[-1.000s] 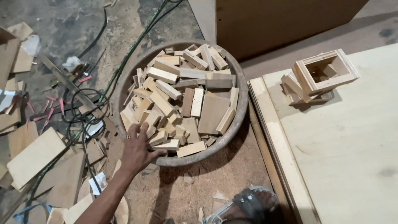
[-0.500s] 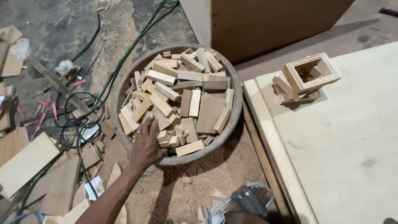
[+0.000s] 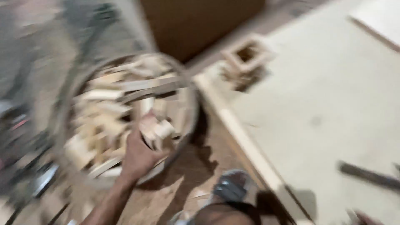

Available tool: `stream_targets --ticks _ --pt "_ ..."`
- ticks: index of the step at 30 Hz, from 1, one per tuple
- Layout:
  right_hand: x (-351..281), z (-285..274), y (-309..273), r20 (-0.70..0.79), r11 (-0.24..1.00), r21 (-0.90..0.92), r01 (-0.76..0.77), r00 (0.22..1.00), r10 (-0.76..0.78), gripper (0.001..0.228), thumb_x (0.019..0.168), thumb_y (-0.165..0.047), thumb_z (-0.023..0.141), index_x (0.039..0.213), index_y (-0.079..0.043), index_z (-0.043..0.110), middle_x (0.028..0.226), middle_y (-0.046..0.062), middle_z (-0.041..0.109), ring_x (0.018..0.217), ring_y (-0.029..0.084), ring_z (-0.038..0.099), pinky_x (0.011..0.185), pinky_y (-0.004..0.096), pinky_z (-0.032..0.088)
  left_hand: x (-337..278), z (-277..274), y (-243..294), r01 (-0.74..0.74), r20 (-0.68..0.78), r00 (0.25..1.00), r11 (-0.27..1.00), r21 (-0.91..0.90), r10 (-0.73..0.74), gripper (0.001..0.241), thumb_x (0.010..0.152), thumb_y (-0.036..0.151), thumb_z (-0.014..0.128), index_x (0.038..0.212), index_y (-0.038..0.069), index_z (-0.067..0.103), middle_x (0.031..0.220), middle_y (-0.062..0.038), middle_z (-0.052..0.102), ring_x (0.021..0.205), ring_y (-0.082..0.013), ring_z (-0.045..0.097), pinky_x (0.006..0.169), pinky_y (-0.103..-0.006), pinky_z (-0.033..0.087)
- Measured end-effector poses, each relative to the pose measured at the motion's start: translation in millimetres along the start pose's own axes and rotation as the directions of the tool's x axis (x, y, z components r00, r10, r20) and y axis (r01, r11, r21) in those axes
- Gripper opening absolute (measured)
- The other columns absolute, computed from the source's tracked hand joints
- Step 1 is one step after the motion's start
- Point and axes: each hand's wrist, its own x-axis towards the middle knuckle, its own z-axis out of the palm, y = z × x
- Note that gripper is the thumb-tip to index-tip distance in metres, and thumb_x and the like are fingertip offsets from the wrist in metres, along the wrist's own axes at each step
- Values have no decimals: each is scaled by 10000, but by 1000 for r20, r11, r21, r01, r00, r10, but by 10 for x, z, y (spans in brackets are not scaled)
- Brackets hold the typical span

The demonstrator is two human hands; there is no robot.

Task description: Assembling small wooden frames by applying glue to blocks and securing them with a pneumatic nail gun.

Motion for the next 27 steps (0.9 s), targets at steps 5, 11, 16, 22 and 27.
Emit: stream_targets --ticks 5,11,16,22,27 --pt "-1290 -670 -1327 -486 994 -69 85 867 -108 446 817 -258 687 1256 -193 646 1028 21 706 1008 228 673 938 381 503 143 1948 -196 -599 679 621 796 90 391 944 572 414 873 1398 115 527 1315 -75 683 1204 -190 651 1004 -308 476" --pt "-1165 -1147 -1057 -539 989 97 -113 829 148 456 865 -241 658 1300 -103 647 1155 109 686 1081 304 613 926 455 473 83 3812 -539 -913 976 99 408 11 195 1170 609 472 927 1524 137 280 1399 -150 522 1160 -399 541 873 -502 484" --pt "-1137 -1192 -378 -57 943 125 -309 947 317 1145 627 -663 736 1555 -204 248 1601 107 275 1502 313 190 1193 585 94 216 3754 -428 -838 956 -26 515 -180 291 1216 653 688 743 1569 150 153 1631 -186 199 1466 -321 238 1190 -495 230" --pt "-1041 -1302 -160 98 938 -5 -348 933 346 1107 666 -580 788 1573 -309 213 1571 62 331 1393 294 367 1154 510 194 483 3531 -716 -892 843 -38 362 -271 537 401 1036 329 431 1234 0 547 1218 -168 614 1195 -359 568 821 -464 508" --pt "-912 -1003 255 -11 929 -31 -368 930 368 881 619 -614 821 1360 -224 547 1417 46 565 1342 267 479 1064 477 321 387 3322 -333 -628 936 347 756 183 61 484 960 419 426 1348 137 494 1082 -52 708 838 -211 664 666 -359 513"
